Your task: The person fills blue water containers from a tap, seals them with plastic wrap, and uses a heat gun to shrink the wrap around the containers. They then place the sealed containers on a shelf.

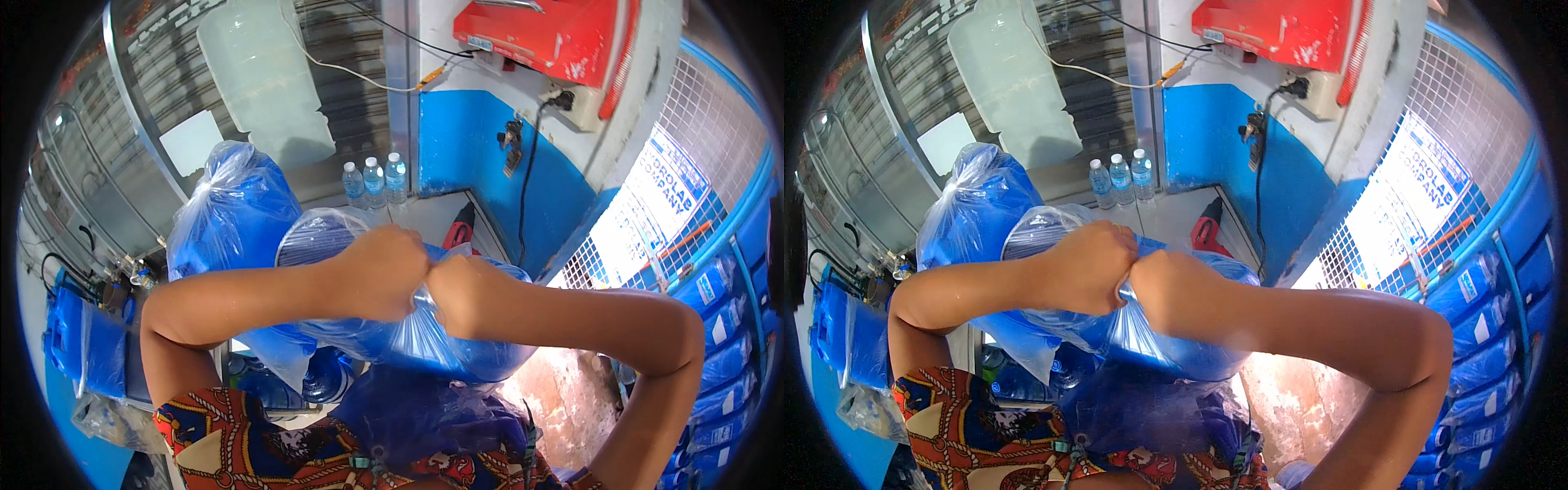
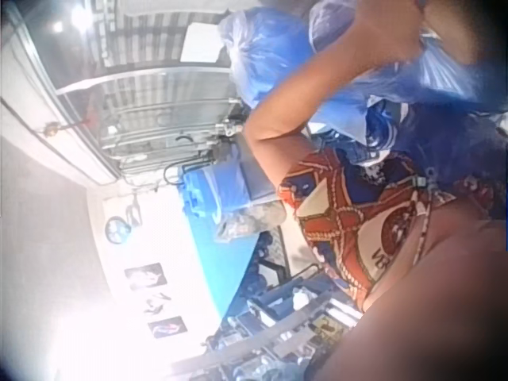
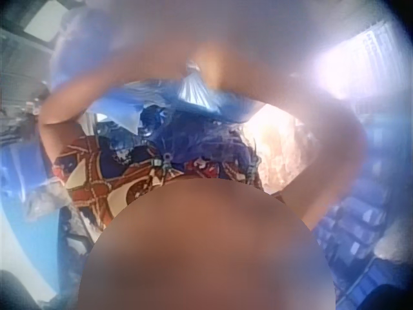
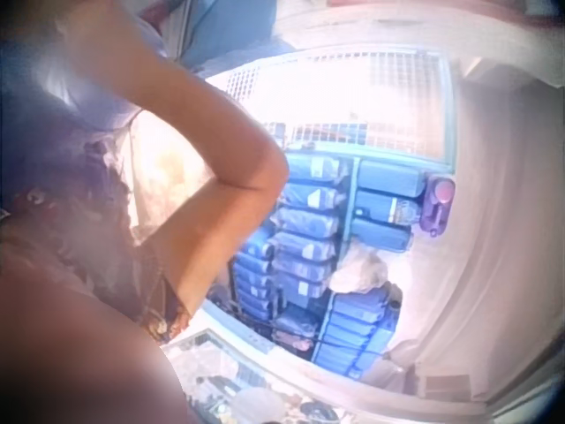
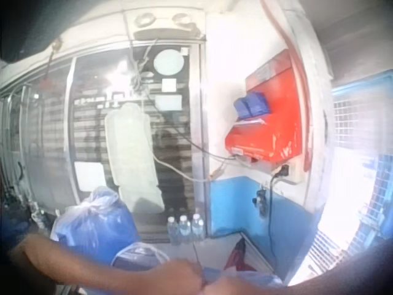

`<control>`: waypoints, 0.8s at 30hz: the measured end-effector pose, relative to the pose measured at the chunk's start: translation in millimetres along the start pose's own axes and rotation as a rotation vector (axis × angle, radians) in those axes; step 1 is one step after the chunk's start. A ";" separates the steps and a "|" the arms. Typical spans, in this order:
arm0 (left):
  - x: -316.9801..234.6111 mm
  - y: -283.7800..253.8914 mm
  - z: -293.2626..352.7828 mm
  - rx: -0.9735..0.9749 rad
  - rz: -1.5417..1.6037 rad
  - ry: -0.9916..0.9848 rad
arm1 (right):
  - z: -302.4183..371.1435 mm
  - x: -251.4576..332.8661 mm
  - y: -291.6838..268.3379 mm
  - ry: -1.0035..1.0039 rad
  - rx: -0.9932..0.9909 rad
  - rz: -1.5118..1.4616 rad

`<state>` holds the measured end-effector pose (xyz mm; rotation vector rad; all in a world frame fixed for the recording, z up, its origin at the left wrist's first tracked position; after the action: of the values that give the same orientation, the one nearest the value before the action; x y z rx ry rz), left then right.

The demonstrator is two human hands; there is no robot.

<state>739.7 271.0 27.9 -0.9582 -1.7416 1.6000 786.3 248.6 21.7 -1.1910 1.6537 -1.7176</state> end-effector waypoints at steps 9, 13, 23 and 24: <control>-118.5 39.3 21.9 0.106 -0.058 -0.024 | 113.5 48.8 41.6 0.068 -0.068 -0.059; -159.4 71.2 33.6 0.105 0.002 0.030 | 152.3 65.0 73.7 0.117 0.058 -0.081; -225.0 224.6 -27.2 -0.051 0.332 0.102 | 270.9 -8.2 183.8 0.507 0.060 -0.186; -230.7 242.5 -44.6 -0.024 0.369 0.130 | 287.9 -24.2 193.3 0.571 0.074 -0.200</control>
<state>937.2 113.3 -195.9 -1.4281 -1.5632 1.6950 993.1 78.8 -200.2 -0.9025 1.7986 -2.3879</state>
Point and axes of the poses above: each hand's wrist, its own z-axis away from the middle knuckle, its own y-axis out of the palm, x = y × z, the point moved 8 cm from there along -z, towards the middle knuckle, and after that the axes turned 12 degrees about -y, right-handed, at the moved point
